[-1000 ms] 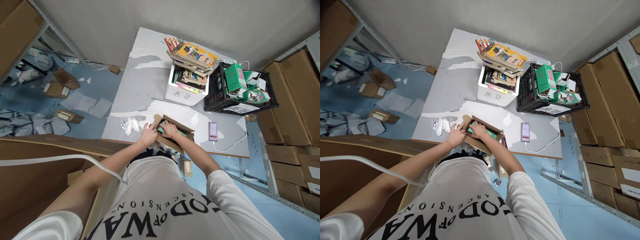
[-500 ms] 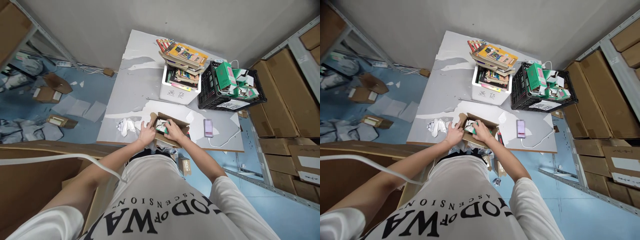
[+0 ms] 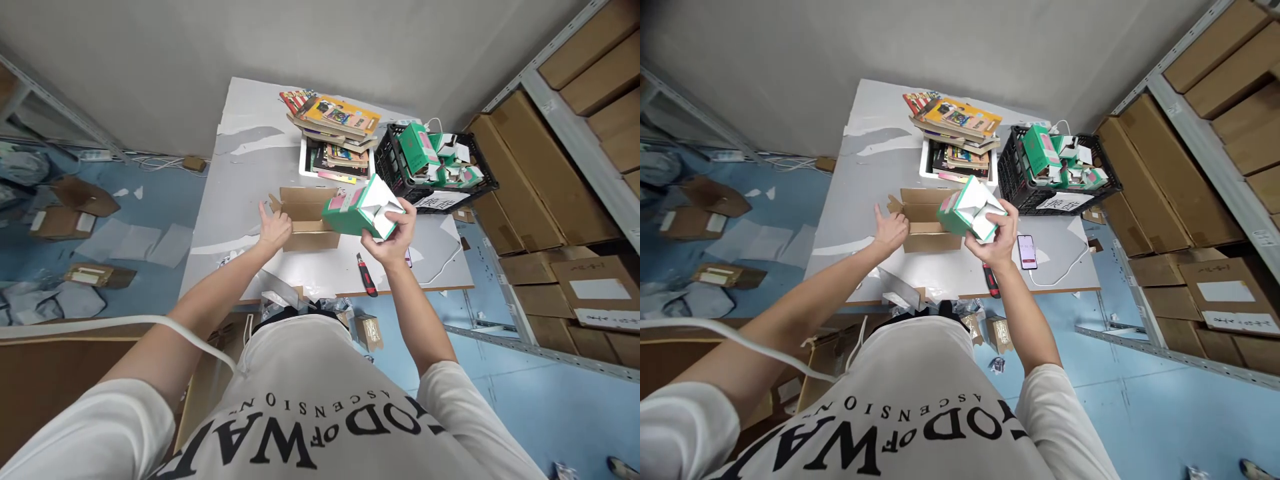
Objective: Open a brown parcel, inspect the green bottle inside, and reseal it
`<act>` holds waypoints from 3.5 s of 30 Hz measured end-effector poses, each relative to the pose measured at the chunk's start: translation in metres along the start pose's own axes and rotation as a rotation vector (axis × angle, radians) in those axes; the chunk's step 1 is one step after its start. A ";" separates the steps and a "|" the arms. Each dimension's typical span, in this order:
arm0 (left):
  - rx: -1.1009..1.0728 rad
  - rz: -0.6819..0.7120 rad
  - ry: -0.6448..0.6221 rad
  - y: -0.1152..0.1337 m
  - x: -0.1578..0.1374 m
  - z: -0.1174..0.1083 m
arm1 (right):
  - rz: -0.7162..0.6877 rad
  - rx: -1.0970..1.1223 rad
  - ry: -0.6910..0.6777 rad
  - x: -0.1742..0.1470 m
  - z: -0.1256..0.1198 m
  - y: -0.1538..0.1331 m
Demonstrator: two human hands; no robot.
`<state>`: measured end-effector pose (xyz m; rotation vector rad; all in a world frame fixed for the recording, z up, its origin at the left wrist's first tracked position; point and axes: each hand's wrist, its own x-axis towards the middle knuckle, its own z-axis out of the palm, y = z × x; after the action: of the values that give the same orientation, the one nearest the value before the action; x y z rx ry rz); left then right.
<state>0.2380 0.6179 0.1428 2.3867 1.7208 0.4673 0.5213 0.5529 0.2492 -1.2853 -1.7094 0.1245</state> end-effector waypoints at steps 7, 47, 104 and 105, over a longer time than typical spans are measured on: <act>0.068 0.005 -0.015 -0.028 0.001 0.013 | 0.115 -0.018 -0.133 -0.076 0.005 0.016; -0.318 0.306 0.015 0.075 -0.072 0.043 | -0.048 -0.197 -0.622 -0.137 0.044 0.030; -0.560 0.300 -0.248 0.081 -0.053 0.051 | -0.506 -0.771 -1.347 -0.027 0.041 -0.029; -0.549 0.304 -0.243 0.083 -0.053 0.051 | -0.513 -0.775 -1.351 -0.026 0.040 -0.028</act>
<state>0.3144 0.5440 0.1129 2.1802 0.9706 0.5723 0.4726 0.5369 0.2280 -1.2747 -3.4508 0.0015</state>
